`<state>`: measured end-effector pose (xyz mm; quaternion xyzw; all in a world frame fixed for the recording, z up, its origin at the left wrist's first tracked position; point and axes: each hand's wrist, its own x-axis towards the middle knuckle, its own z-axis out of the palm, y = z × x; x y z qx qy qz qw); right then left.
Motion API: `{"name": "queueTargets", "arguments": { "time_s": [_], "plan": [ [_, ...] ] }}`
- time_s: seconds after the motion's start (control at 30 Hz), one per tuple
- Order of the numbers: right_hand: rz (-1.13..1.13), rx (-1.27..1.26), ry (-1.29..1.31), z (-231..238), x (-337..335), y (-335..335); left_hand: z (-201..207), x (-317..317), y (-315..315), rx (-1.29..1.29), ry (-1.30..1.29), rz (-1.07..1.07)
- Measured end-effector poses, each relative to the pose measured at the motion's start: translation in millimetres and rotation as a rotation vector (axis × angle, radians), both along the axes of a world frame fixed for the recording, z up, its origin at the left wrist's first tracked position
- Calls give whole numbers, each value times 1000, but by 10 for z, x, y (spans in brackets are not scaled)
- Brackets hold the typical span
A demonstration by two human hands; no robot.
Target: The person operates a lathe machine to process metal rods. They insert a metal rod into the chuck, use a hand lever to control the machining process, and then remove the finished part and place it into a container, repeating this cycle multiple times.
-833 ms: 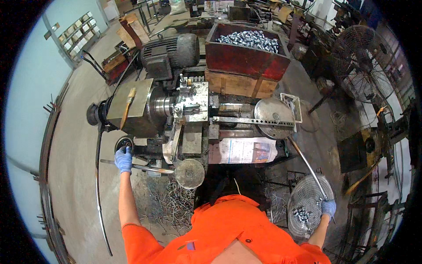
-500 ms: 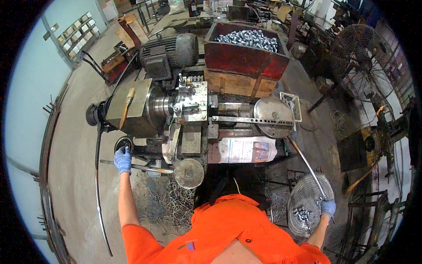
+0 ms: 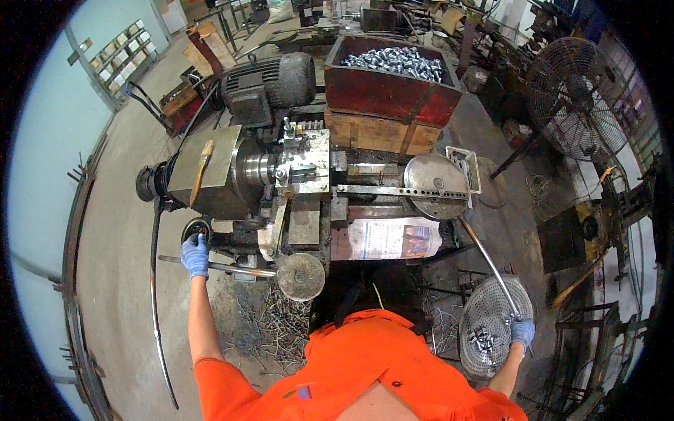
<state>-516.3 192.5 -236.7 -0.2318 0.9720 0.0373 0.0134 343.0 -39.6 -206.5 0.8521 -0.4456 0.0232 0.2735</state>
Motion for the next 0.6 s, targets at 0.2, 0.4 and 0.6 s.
{"name": "queueTargets", "arguments": {
  "time_s": [0.2,0.4,0.6],
  "plan": [
    [18,-21,34,-113,-70,63,-116,102,-28,-18,34,-17],
    [-18,5,23,-71,4,62,-79,74,-28,5,8,-4],
    [-1,-7,53,-23,97,47,-50,63,-12,10,0,-10]
  ]
}}
